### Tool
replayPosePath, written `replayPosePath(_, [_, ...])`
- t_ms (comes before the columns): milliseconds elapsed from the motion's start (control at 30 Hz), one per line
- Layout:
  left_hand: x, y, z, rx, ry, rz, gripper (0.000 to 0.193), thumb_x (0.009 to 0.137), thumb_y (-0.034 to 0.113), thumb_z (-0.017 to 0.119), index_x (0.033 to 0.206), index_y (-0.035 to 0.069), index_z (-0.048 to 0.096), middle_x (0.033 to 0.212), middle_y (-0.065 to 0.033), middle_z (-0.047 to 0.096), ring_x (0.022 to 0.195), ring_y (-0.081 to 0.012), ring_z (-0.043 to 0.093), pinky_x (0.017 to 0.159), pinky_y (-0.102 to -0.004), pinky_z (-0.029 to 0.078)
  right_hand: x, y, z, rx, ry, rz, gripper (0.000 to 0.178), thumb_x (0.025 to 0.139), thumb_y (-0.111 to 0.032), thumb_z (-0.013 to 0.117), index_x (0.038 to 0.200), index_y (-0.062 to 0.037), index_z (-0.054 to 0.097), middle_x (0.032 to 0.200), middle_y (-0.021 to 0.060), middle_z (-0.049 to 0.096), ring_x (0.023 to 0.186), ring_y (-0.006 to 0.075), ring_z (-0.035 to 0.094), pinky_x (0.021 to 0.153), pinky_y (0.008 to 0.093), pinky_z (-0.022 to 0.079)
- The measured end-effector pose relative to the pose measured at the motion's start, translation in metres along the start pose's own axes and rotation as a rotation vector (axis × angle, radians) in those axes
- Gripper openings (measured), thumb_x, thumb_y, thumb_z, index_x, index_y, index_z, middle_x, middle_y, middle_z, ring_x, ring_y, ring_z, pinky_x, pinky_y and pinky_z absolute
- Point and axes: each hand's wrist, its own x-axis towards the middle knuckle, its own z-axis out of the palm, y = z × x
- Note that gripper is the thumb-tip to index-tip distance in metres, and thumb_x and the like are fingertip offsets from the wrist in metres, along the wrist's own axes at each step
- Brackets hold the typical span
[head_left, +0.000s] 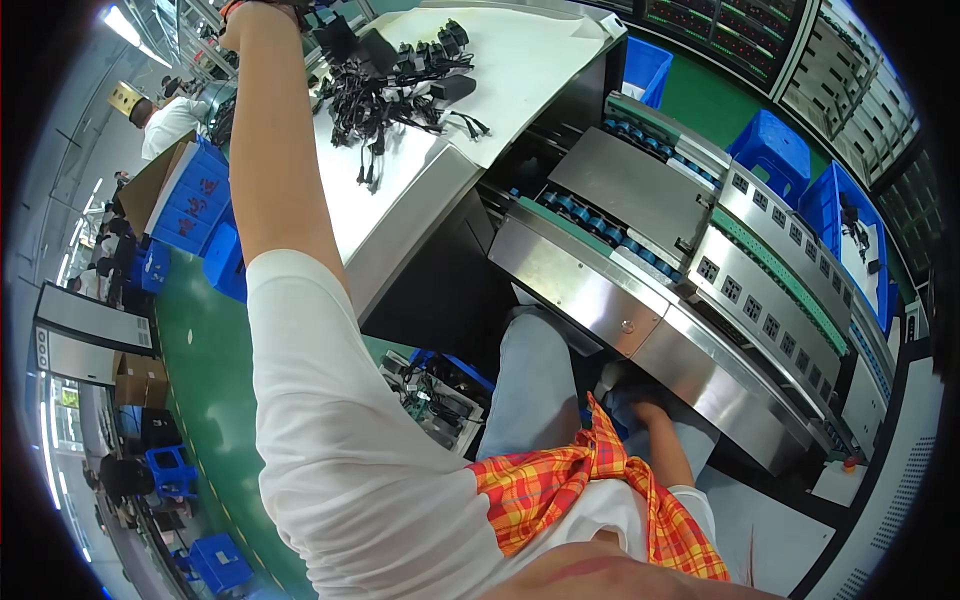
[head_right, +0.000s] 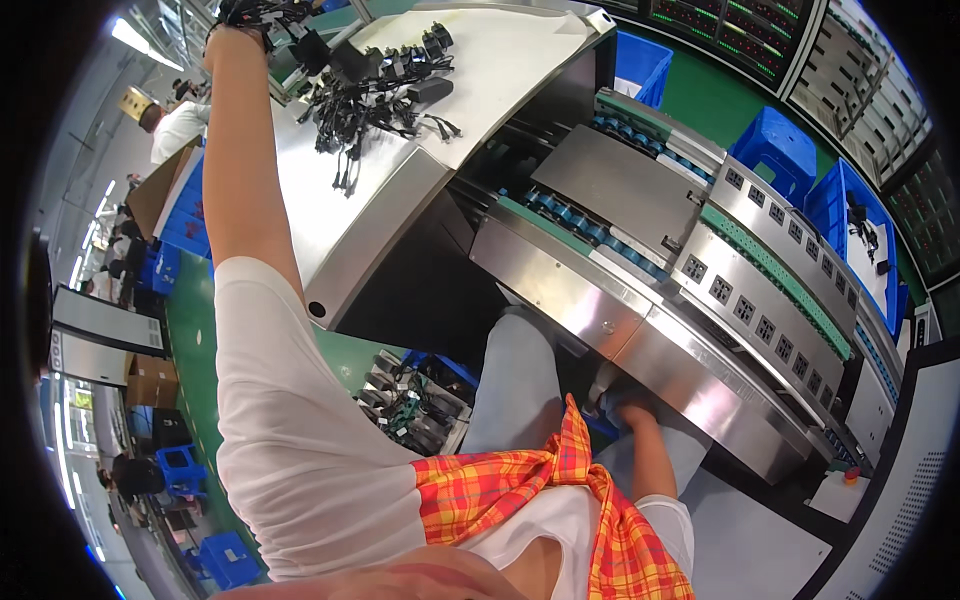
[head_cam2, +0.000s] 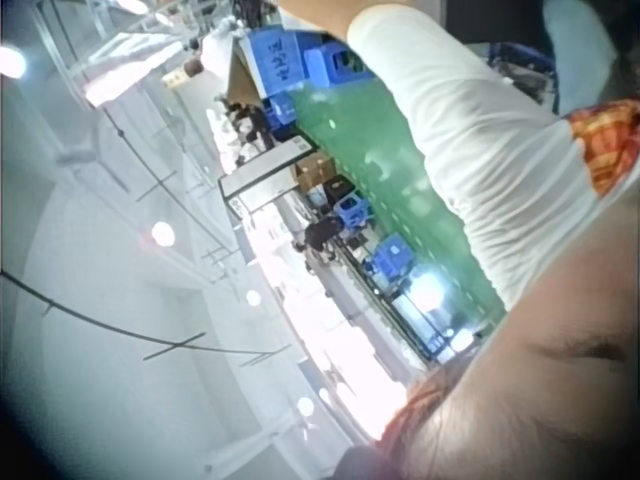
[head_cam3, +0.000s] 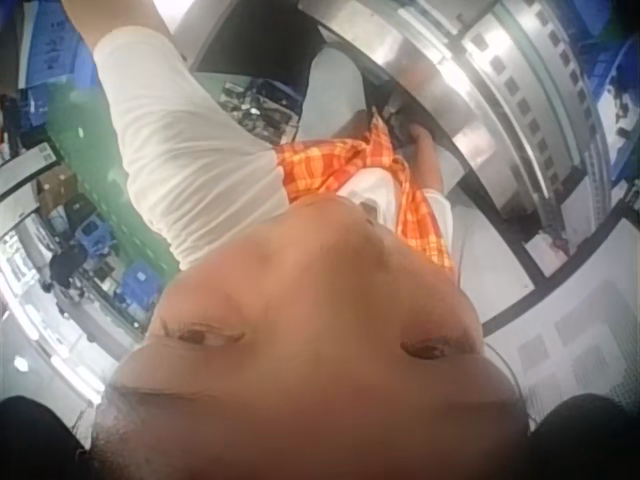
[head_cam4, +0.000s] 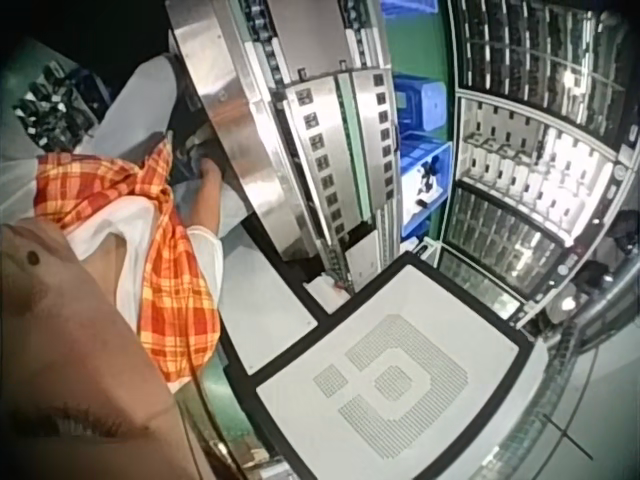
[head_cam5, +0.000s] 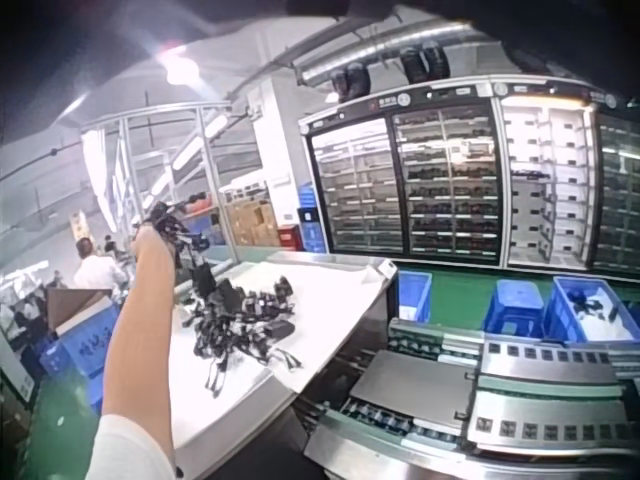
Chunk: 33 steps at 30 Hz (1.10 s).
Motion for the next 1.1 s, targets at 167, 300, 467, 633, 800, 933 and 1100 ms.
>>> replayPosePath(167, [-0.06, 0.008, 0.028, -0.254, -0.169, -0.254, 0.028, 0.088, 0.031, 0.049, 0.092, 0.005, 0.058, 0.088, -0.009, 0.064, 0.077, -0.0225, 0.063, 0.065, -0.034, 0.048, -0.002, 0.02, 0.007, 0.299, -0.004, 0.037, 0.043, 0.076, -0.032, 0.061, 0.108, -0.0041, 0.062, 0.112, 0.0206, 0.058, 0.105, 0.0311, 0.057, 0.089, 0.0379, 0.044])
replayPosePath(300, [-0.082, 0.05, 0.012, -0.348, -0.226, -0.362, 0.027, 0.089, 0.03, 0.048, 0.087, 0.005, 0.058, 0.083, -0.0079, 0.064, 0.075, -0.0219, 0.063, 0.063, -0.0332, 0.048, -0.098, -0.102, -0.106, 0.313, -0.176, -0.343, 0.032, 0.08, -0.03, 0.061, 0.093, -0.0011, 0.065, 0.089, 0.0173, 0.064, 0.083, 0.0292, 0.061, 0.075, 0.0348, 0.047])
replayPosePath(467, [-0.233, 0.096, 0.047, -0.151, -0.807, -0.251, 0.026, 0.088, 0.032, 0.051, 0.092, 0.008, 0.059, 0.083, -0.0042, 0.062, 0.07, -0.0196, 0.059, 0.059, -0.0316, 0.046, -0.218, -0.185, -0.209, 0.622, 0.569, -0.708, 0.035, 0.078, -0.018, 0.062, 0.11, -0.003, 0.056, 0.107, 0.0117, 0.058, 0.094, 0.0247, 0.059, 0.083, 0.0328, 0.045])
replayPosePath(633, [-0.453, 0.165, 0.072, 0.136, -0.808, -0.453, 0.032, 0.093, 0.036, 0.042, 0.096, 0.008, 0.056, 0.08, -0.0013, 0.053, 0.073, -0.0125, 0.048, 0.066, -0.0262, 0.039, -0.245, -0.202, -0.203, 0.753, 0.87, -0.771, 0.059, 0.077, -0.016, 0.062, 0.13, -0.0057, 0.037, 0.123, 0.0123, 0.05, 0.106, 0.0227, 0.053, 0.089, 0.0331, 0.043])
replayPosePath(800, [-0.638, 0.141, 0.093, -0.115, -0.828, -1.01, 0.022, 0.087, 0.023, 0.049, 0.096, 0.003, 0.053, 0.072, -0.003, 0.052, 0.059, -0.0105, 0.047, 0.053, -0.0241, 0.038, -0.192, -0.112, -0.074, 1.7, 0.53, -0.652, 0.072, 0.069, -0.003, 0.067, 0.132, -0.0079, 0.034, 0.122, 0.0101, 0.048, 0.111, 0.0231, 0.049, 0.092, 0.0344, 0.042])
replayPosePath(933, [-0.751, 0.117, 0.112, -0.306, -0.914, -1.294, 0.018, 0.086, 0.021, 0.048, 0.095, 0.005, 0.052, 0.068, -0.0017, 0.052, 0.058, -0.0105, 0.048, 0.053, -0.0231, 0.038, -0.187, -0.026, 0.0, 1.869, 0.313, -0.513, 0.065, 0.071, -0.004, 0.061, 0.131, -0.0082, 0.035, 0.116, 0.0108, 0.052, 0.098, 0.0219, 0.055, 0.083, 0.034, 0.046])
replayPosePath(1100, [-0.791, 0.106, 0.131, -0.312, -0.991, -1.53, 0.019, 0.091, 0.027, 0.049, 0.1, 0.01, 0.05, 0.064, -0.0002, 0.05, 0.059, -0.0109, 0.051, 0.049, -0.024, 0.04, -0.26, -0.025, -0.05, 1.956, 0.332, -0.352, 0.057, 0.081, -0.02, 0.054, 0.134, -0.0078, 0.034, 0.105, 0.0128, 0.058, 0.072, 0.0196, 0.059, 0.061, 0.0293, 0.051])
